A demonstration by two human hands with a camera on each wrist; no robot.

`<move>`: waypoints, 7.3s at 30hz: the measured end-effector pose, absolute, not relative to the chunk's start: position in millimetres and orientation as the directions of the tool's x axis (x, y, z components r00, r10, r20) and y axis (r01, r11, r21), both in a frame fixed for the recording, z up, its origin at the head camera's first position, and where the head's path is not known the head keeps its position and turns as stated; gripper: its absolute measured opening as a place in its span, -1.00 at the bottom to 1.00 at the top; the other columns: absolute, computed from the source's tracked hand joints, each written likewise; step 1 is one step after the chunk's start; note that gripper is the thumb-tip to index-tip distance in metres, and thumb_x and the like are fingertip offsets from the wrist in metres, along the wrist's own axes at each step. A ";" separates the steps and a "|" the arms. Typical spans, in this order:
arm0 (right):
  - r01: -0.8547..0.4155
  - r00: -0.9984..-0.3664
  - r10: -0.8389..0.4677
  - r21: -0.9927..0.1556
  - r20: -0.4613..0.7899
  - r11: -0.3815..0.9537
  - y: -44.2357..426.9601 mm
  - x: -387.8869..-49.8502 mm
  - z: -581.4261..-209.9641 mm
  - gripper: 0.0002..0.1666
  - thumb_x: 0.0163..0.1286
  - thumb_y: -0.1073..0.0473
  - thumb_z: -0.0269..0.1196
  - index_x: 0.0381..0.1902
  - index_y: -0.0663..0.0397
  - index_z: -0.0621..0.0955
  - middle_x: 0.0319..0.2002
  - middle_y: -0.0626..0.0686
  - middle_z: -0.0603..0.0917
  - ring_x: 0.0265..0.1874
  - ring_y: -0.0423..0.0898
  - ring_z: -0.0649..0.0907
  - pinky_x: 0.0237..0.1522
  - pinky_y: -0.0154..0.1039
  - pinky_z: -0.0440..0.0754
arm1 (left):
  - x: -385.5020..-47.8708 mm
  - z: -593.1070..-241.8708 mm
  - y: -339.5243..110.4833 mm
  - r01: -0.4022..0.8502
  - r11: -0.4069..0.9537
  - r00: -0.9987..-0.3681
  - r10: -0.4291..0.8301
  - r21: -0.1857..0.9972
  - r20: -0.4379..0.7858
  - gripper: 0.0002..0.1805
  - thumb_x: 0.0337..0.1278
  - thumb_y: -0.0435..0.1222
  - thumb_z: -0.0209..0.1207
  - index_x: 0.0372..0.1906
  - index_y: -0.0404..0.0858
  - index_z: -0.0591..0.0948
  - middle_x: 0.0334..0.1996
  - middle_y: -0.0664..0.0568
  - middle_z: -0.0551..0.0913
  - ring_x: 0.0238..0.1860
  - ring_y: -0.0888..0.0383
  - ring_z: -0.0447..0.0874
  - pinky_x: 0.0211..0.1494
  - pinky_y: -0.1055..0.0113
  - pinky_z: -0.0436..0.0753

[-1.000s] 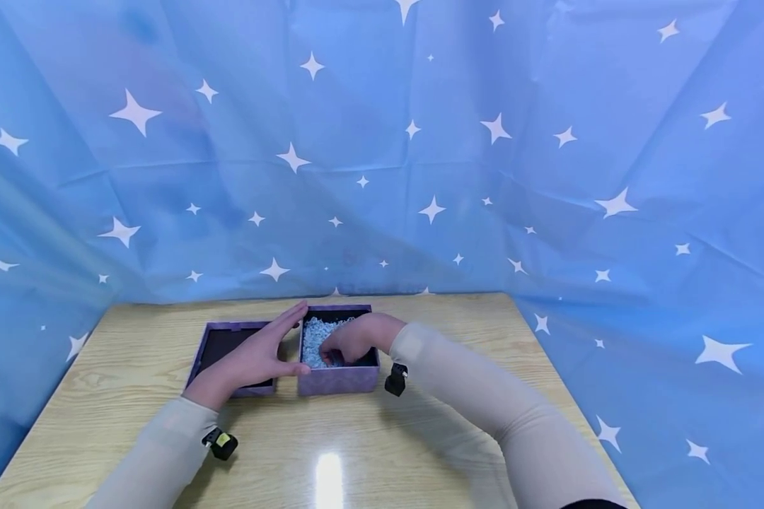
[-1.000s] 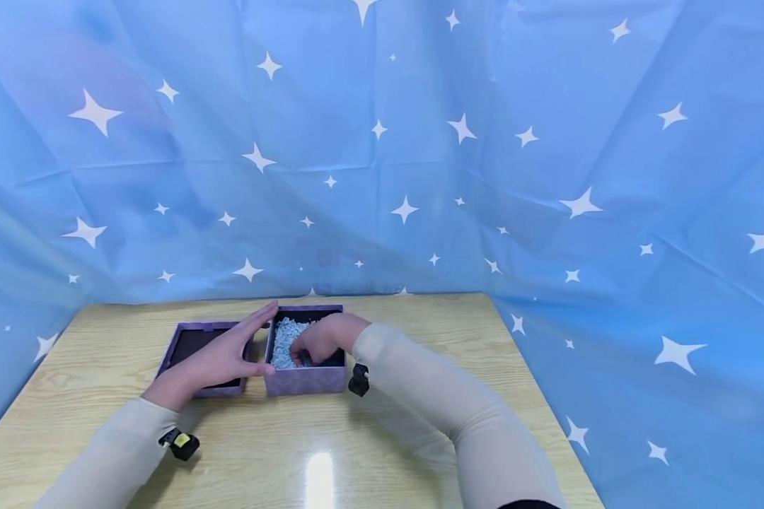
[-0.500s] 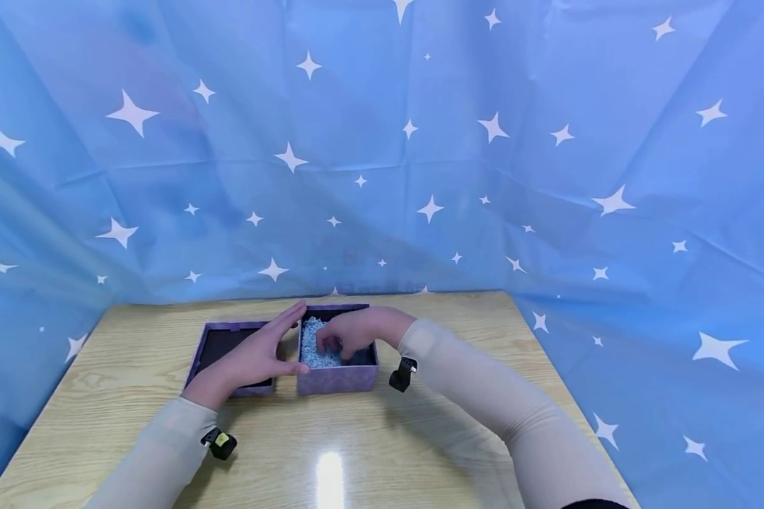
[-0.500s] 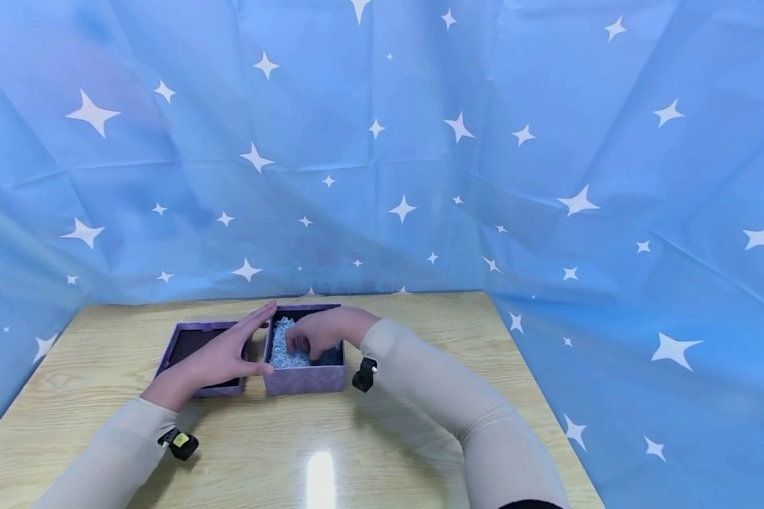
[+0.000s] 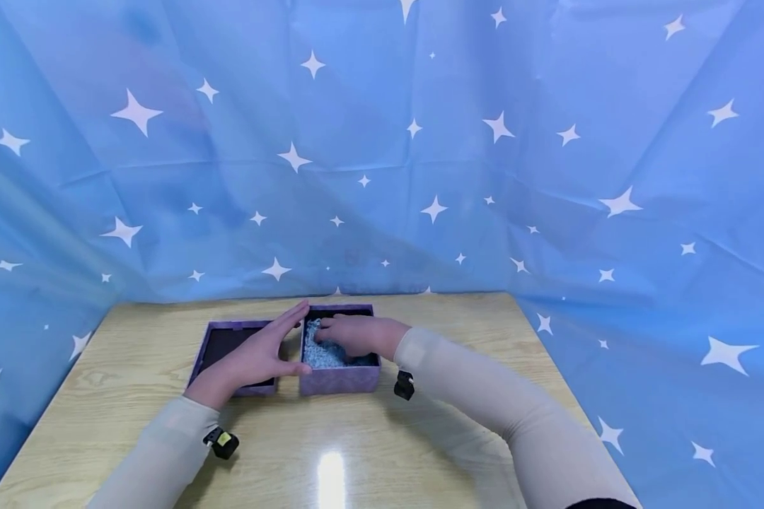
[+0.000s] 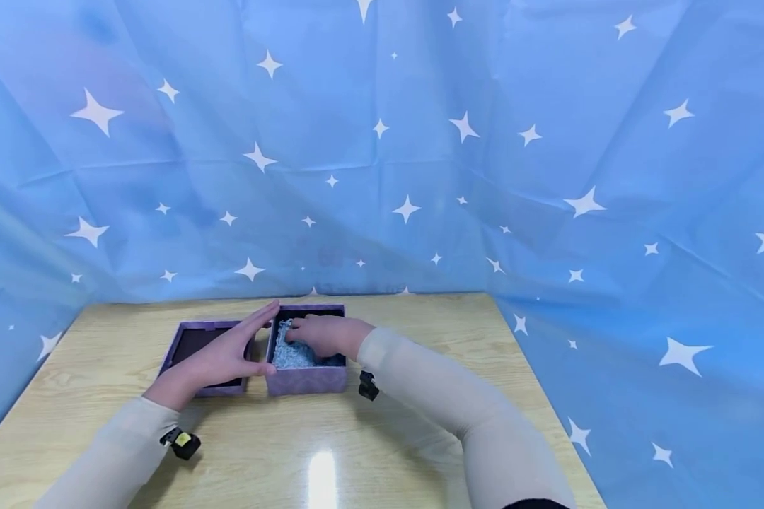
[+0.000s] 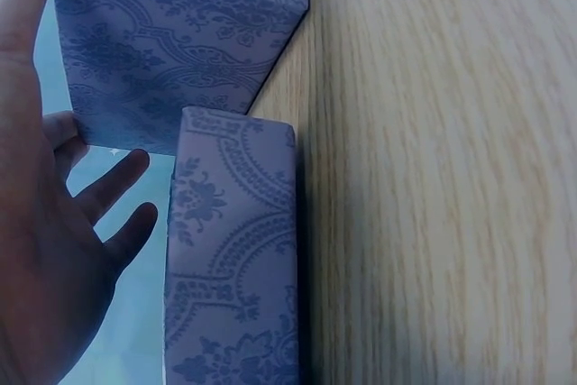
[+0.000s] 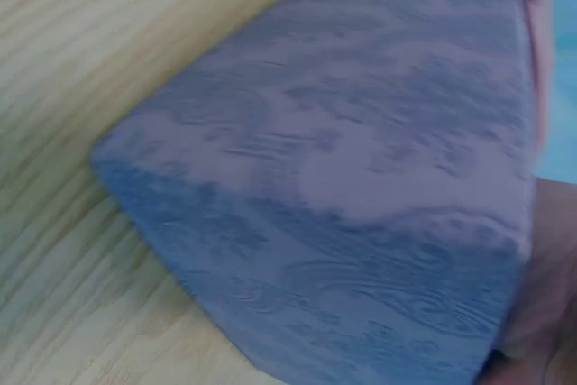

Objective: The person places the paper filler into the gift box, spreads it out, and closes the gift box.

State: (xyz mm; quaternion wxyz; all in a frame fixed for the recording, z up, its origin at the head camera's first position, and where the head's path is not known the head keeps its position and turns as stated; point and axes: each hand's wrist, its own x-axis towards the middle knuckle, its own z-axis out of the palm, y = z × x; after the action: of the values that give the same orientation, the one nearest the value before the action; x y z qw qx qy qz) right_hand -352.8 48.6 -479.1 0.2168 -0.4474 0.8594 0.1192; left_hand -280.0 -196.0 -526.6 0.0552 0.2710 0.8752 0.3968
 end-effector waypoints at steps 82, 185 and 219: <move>-0.647 -0.461 -0.838 -0.536 -0.293 0.543 32.3 -353.3 -495.2 -0.89 0.56 0.22 0.47 -0.16 0.05 0.70 -0.33 -0.12 0.67 -0.40 -0.24 0.58 -0.25 -0.34 0.55 | -275.9 -518.7 -193.8 0.429 0.521 -0.845 0.521 0.738 0.123 0.29 0.29 0.07 0.57 0.86 -0.13 -0.01 0.84 0.08 -0.18 0.77 -0.23 -0.05 0.60 -0.41 0.27; -0.718 -0.275 -0.778 -0.417 -0.564 0.557 33.0 -384.0 -464.0 -0.74 0.51 0.14 0.51 -0.07 -0.03 0.60 -0.29 -0.11 0.58 -0.40 -0.21 0.51 -0.27 -0.28 0.49 | -280.5 -528.1 -194.0 0.396 0.540 -0.857 0.509 0.742 0.087 0.29 0.29 0.14 0.54 0.87 -0.02 -0.04 0.85 0.11 -0.20 0.77 -0.19 -0.03 0.58 -0.36 0.34; -0.729 -0.238 -0.714 -0.365 -0.659 0.580 46.9 -371.3 -466.5 -0.72 0.54 0.45 0.19 -0.13 -0.09 0.60 -0.31 -0.10 0.54 -0.45 -0.22 0.44 -0.33 -0.29 0.43 | -277.4 -524.9 -195.5 0.412 0.537 -0.854 0.509 0.736 0.106 0.32 0.26 0.23 0.52 0.87 0.01 -0.05 0.84 0.15 -0.21 0.77 -0.19 -0.03 0.60 -0.37 0.31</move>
State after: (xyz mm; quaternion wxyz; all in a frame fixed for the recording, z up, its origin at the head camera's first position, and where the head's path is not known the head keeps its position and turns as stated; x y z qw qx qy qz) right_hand -371.3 46.9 -466.5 0.4134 -0.4583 0.7868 0.0091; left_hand -277.4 -195.5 -524.9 0.0604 0.2631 0.8746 0.4027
